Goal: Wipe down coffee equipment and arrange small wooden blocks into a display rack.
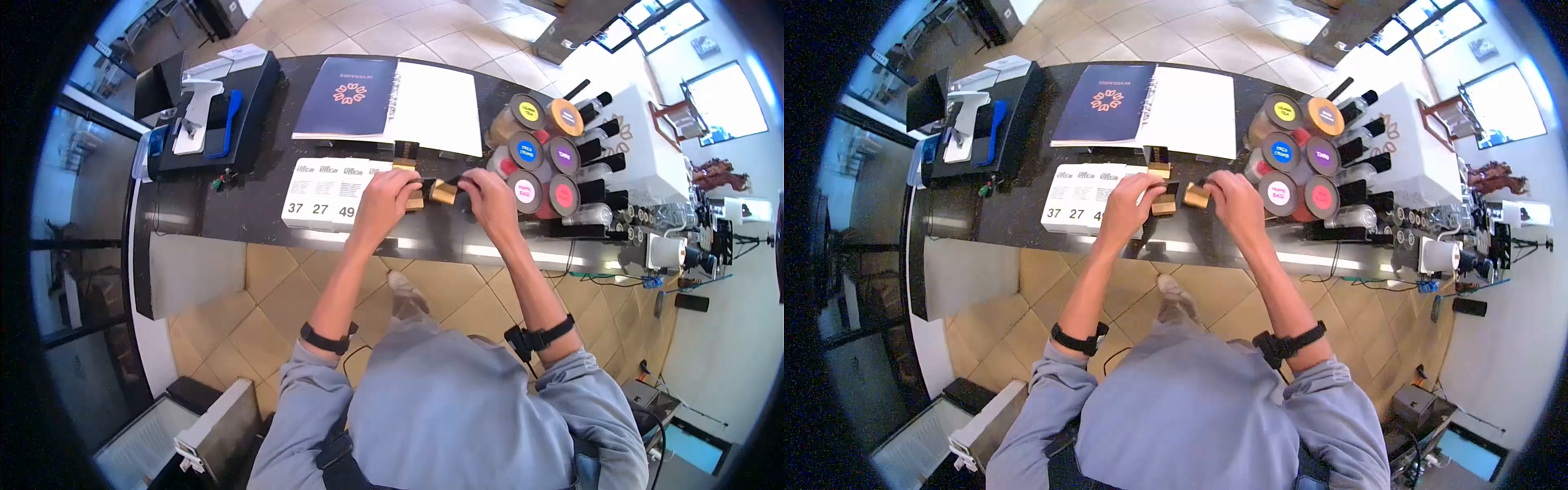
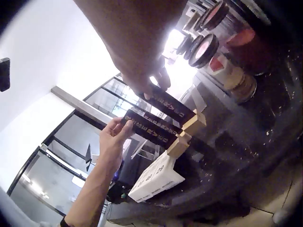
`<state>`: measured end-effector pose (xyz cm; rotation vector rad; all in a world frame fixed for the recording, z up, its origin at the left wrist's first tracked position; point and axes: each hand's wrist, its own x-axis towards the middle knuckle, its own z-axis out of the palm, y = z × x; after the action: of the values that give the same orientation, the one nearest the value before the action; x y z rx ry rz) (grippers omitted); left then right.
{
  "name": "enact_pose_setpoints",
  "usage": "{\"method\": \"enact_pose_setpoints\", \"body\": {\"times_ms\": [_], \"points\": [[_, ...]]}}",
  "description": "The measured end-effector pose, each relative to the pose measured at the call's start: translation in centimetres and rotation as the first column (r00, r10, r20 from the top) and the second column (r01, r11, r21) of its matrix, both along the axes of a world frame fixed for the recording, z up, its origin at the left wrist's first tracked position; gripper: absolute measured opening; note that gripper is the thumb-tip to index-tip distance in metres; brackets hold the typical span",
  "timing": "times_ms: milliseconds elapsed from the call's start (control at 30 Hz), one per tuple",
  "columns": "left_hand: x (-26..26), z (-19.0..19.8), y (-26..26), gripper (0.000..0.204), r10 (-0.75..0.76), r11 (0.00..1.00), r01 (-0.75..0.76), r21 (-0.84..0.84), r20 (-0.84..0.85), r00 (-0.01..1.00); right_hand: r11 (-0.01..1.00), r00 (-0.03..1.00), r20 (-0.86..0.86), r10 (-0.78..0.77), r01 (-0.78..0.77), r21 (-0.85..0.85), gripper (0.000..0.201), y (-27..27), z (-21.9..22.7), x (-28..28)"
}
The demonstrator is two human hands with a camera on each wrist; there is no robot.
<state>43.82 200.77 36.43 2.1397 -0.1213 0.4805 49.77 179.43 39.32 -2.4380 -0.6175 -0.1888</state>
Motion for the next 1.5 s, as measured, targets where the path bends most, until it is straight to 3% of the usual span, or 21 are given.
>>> {"method": "enact_pose_setpoints", "body": {"times_ms": [100,333,533,633,800,867,967,1033,1167,1233,1367,1400,1500], "points": [[-2.2,2.2,-1.6,0.015,-0.088,0.996,0.088,-0.001,-0.042,0.995,0.992,0.995,-0.006,0.103,-0.103,-0.067,0.012,-3.2,2.1,-3.2],[-8.3,3.8,-10.0,0.012,-0.329,0.944,0.328,-0.032,-0.081,0.941,0.995,0.996,-0.078,-0.049,0.056,0.086,0.015,-12.1,1.6,-12.8],[-15.6,3.7,-21.5,0.012,-0.538,0.838,0.544,0.046,-0.097,0.837,0.971,0.976,-0.076,-0.203,0.210,0.110,0.015,-23.0,2.0,-25.2],[-20.2,4.3,-27.8,0.015,-0.665,0.746,0.664,-0.052,-0.087,0.741,0.914,0.906,-0.266,-0.330,0.377,0.150,0.016,-28.2,2.4,-32.2],[-25.2,3.6,-37.6,0.017,-0.823,0.568,0.822,-0.043,-0.053,0.566,0.843,0.847,-0.230,-0.479,0.517,0.147,0.017,-36.9,1.0,-42.1],[-26.6,3.6,-41.1,0.019,-0.864,0.494,0.867,-0.055,-0.144,0.483,0.814,0.822,-0.216,-0.527,0.561,0.150,0.018,-39.6,0.9,-45.2],[-27.8,3.7,-45.8,0.019,-0.921,0.365,0.931,0.007,-0.143,0.362,0.746,0.743,-0.240,-0.625,0.659,0.095,0.018,-42.9,0.5,-49.2],[-28.3,4.0,-48.6,0.018,-0.946,0.285,0.957,0.051,-0.144,0.290,0.664,0.668,-0.212,-0.714,0.741,0.102,0.018,-44.5,0.7,-51.0],[-28.4,3.7,-54.8,0.017,-0.968,0.162,0.986,0.047,-0.188,0.168,0.591,0.602,-0.223,-0.767,0.797,0.122,0.017,-48.6,-0.4,-52.8],[-28.2,3.0,-57.9,0.017,-0.977,0.114,0.993,0.011,-0.177,0.114,0.434,0.500,-0.330,-0.801,0.864,0.255,0.018,-50.5,-1.6,-53.1],[-26.5,0.5,-65.1,0.016,-0.967,0.081,0.990,-0.113,-0.251,0.050,0.425,0.466,-0.375,-0.801,0.885,0.192,0.021,-57.1,-1.6,-53.3],[-25.8,0.0,-67.1,0.016,-0.970,0.050,0.997,-0.064,-0.241,0.034,0.427,0.458,-0.383,-0.802,0.889,0.167,0.022,-59.1,-2.4,-53.1],[-24.4,-0.3,-73.2,0.017,-0.986,0.034,0.984,-0.173,-0.165,0.005,0.366,0.428,-0.426,-0.797,0.904,0.223,0.023,-64.3,-0.2,-51.4]]}}
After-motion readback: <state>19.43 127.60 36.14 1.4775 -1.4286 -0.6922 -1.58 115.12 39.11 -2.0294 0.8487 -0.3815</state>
